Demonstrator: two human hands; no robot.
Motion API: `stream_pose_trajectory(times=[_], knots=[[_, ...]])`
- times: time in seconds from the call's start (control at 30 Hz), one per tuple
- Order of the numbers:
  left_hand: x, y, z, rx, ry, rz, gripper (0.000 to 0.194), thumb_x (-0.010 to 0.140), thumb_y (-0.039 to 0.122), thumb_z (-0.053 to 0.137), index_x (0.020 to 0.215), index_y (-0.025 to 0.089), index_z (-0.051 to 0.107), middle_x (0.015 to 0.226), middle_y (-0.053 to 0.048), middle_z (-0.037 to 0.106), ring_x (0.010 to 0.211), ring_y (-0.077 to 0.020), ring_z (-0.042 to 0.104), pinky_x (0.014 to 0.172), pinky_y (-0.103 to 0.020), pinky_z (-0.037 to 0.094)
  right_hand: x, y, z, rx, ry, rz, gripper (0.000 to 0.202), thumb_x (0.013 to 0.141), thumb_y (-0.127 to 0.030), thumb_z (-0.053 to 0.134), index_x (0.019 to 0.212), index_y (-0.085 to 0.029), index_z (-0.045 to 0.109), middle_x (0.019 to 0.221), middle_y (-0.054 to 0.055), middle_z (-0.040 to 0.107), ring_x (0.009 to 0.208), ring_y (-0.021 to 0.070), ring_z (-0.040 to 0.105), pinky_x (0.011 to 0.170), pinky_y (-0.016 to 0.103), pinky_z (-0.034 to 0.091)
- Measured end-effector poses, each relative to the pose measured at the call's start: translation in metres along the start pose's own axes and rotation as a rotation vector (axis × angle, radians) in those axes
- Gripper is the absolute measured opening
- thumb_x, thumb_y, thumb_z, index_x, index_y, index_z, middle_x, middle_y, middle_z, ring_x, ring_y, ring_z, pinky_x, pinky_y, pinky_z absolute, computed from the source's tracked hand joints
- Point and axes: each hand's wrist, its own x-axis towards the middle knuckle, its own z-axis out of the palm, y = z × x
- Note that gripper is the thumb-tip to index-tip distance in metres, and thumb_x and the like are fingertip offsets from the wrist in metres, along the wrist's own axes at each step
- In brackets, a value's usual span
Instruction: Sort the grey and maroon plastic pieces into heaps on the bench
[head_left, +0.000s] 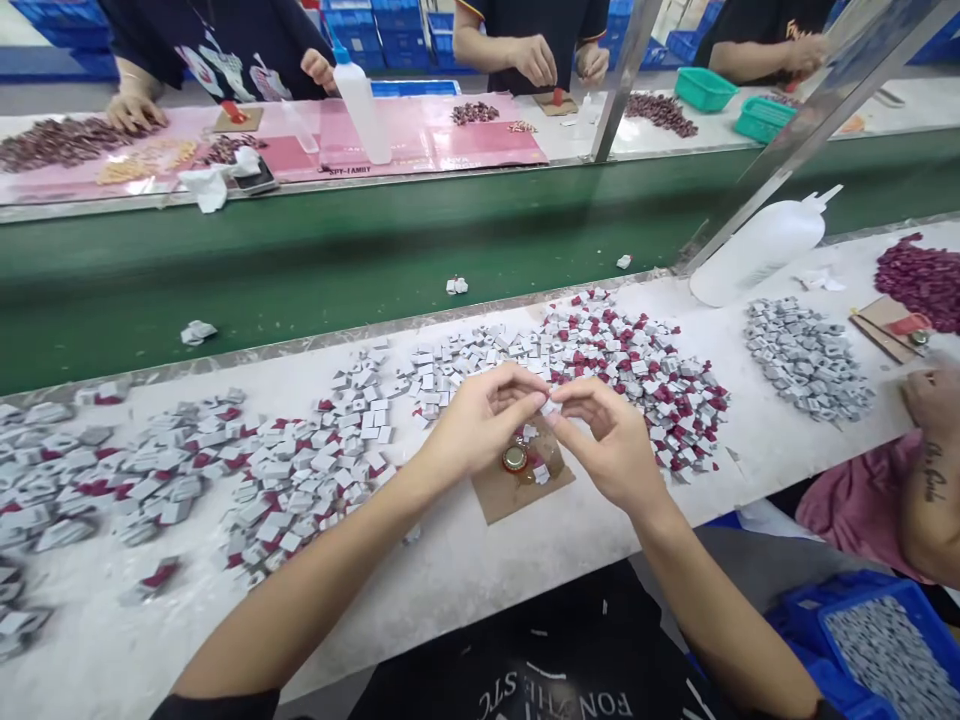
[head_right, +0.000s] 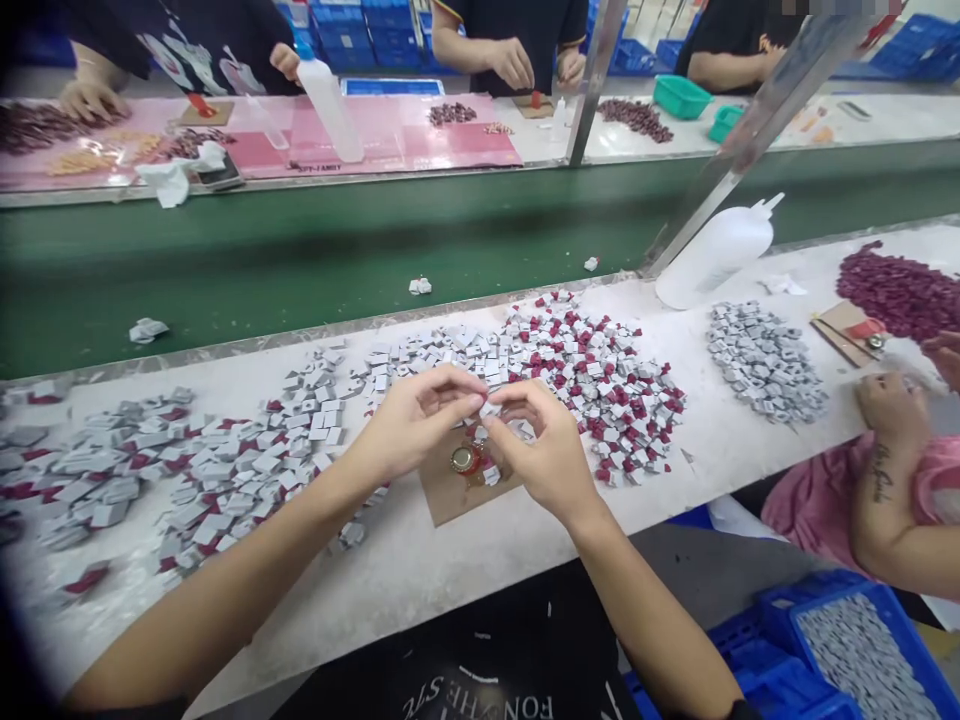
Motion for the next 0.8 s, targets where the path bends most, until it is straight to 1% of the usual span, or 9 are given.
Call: stream_pose_trajectory(times=[0.07,0.13,0.2,0.3,0.33,0.4,0.53,0.67,0.8], knots=[[-0.009,-0.003,0.002,-0.003,-0.036,-0.030,0.010,0.103,0.029,0.072,0.109,0.023,0.077,0.109,-0.006,0.085,0.099,-0.0221,0.081,0.089,-0.038,0.067,-0.013,0.001,-0.002,-0.036,-0.013,0.013,0.007,0.105,-0.032,0.082,0.111,-0.030,0.082,0.112,0.006,0.078,0.106,0.0247,0.078,0.093,0.040,0.067],[-0.011,-0.006,0.001,0.070,-0.068,-0.038,0.012,0.105,0.032,0.071,0.113,0.024,0.077,0.113,-0.007,0.084,0.101,-0.0231,0.080,0.091,-0.040,0.066,-0.023,0.003,-0.004,-0.063,0.006,0.016,0.006,0.106,-0.034,0.082,0.110,-0.030,0.084,0.109,0.006,0.080,0.106,0.0256,0.079,0.093,0.041,0.068],[-0.005,-0.011,-0.001,0.275,-0.022,0.004,0.013,0.108,0.030,0.068,0.115,0.024,0.077,0.117,-0.008,0.083,0.107,-0.0258,0.078,0.098,-0.044,0.064,-0.032,0.005,-0.006,-0.096,0.037,0.027,0.007,0.106,-0.035,0.081,0.109,-0.029,0.086,0.108,0.007,0.082,0.105,0.0262,0.080,0.093,0.042,0.069],[0.015,-0.023,-0.005,0.687,0.124,0.111,0.014,0.107,0.022,0.066,0.115,0.022,0.077,0.120,-0.012,0.078,0.121,-0.0333,0.068,0.110,-0.054,0.057,-0.044,0.008,-0.005,-0.156,0.048,0.032,0.008,0.106,-0.032,0.080,0.109,-0.029,0.087,0.107,0.007,0.084,0.104,0.0267,0.081,0.090,0.041,0.069],[0.021,-0.027,-0.005,0.793,0.141,0.137,0.014,0.106,0.020,0.068,0.115,0.021,0.078,0.120,-0.013,0.076,0.123,-0.0354,0.064,0.112,-0.056,0.055,-0.048,0.008,-0.004,-0.168,0.043,0.024,0.008,0.106,-0.030,0.079,0.109,-0.030,0.087,0.106,0.007,0.084,0.102,0.0264,0.081,0.088,0.041,0.069],[0.032,-0.034,-0.003,0.932,0.120,0.175,0.014,0.102,0.020,0.073,0.116,0.020,0.079,0.121,-0.015,0.074,0.122,-0.0376,0.061,0.112,-0.057,0.054,-0.054,0.008,-0.002,-0.178,0.035,0.003,0.011,0.105,-0.025,0.079,0.109,-0.031,0.087,0.105,0.005,0.085,0.099,0.0258,0.081,0.086,0.041,0.069],[0.043,-0.040,0.008,1.061,0.078,0.218,0.012,0.100,0.017,0.075,0.111,0.023,0.078,0.118,-0.014,0.072,0.120,-0.0385,0.059,0.106,-0.054,0.053,-0.061,0.007,0.003,-0.178,0.007,0.009,0.014,0.103,-0.022,0.078,0.107,-0.033,0.086,0.104,0.005,0.085,0.097,0.0274,0.083,0.084,0.043,0.071],[0.048,-0.039,0.018,1.109,0.059,0.194,0.011,0.102,0.014,0.073,0.109,0.021,0.076,0.116,-0.015,0.073,0.122,-0.0396,0.058,0.106,-0.052,0.051,-0.062,0.008,0.007,-0.190,-0.022,0.020,0.014,0.105,-0.022,0.077,0.107,-0.033,0.086,0.107,0.006,0.086,0.104,0.0289,0.083,0.090,0.046,0.071],[0.050,-0.038,0.020,1.182,0.018,0.226,0.019,0.103,0.007,0.063,0.109,0.020,0.075,0.119,-0.016,0.073,0.120,-0.0387,0.060,0.105,-0.050,0.049,-0.060,0.012,0.011,-0.211,-0.042,-0.006,0.016,0.106,-0.020,0.075,0.108,-0.032,0.085,0.110,0.006,0.086,0.109,0.0291,0.084,0.095,0.047,0.070]])
